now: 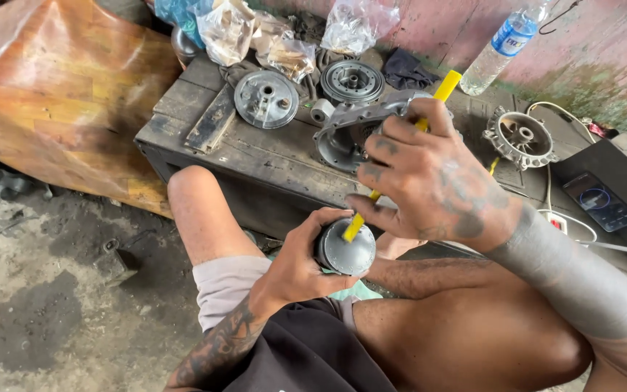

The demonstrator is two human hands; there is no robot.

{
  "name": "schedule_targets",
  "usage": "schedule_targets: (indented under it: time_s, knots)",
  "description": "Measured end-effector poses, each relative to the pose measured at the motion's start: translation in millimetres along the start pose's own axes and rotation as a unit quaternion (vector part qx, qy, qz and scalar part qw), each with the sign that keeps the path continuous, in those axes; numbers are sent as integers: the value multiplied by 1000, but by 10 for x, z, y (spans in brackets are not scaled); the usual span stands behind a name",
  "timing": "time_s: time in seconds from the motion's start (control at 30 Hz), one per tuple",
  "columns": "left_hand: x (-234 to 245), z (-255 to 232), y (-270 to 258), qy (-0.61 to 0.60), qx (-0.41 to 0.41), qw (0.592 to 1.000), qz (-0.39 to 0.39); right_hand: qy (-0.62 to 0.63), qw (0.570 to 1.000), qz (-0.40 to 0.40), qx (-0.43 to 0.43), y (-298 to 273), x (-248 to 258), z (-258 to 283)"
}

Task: The person cleans a metal piston using a yellow brush, scrubbing the top surface and sides. They rotate the piston to access different areas and continue scrubbing the grooves and edges.

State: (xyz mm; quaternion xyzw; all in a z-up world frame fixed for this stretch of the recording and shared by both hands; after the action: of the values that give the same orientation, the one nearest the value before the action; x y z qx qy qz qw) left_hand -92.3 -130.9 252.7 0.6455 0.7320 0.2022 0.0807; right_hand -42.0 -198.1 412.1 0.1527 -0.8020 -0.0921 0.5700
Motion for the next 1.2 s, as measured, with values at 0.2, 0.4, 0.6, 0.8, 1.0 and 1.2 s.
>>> schedule_targets:
  time_s: [0.2, 0.4, 0.6, 0.8, 1.0, 1.2]
  knots:
    - [-60, -62, 0, -14, 7, 1000, -3, 97, 995, 16, 21, -72, 24, 96]
    - [-230, -89, 18, 13, 29, 999, 30, 84, 994, 67, 11, -210, 89, 51]
    - [-227, -178, 14, 46, 69, 996, 40, -71, 997, -18, -28, -258, 303, -5]
    - [-243, -448, -73, 80, -13, 997, 16, 188, 981, 27, 24, -245, 326, 191]
    - [-233, -650, -101, 45, -11, 999, 18, 187, 982, 38, 10, -163, 366, 187]
    - [-233, -684, -87, 32, 15, 998, 44, 60, 998, 8, -13, -195, 447, 156]
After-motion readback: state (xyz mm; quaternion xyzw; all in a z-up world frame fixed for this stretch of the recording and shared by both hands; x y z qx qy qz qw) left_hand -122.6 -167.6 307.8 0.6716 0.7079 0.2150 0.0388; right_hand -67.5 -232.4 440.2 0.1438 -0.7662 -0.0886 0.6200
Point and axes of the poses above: each hand's wrist, its own y-axis towards the middle knuckle, its own x-axis out of the back of the hand, z = x × y, the point moved 9 cm from there along y, towards the middle knuckle, and after that the axes turned 2 degrees about z, right-handed, at the moved point
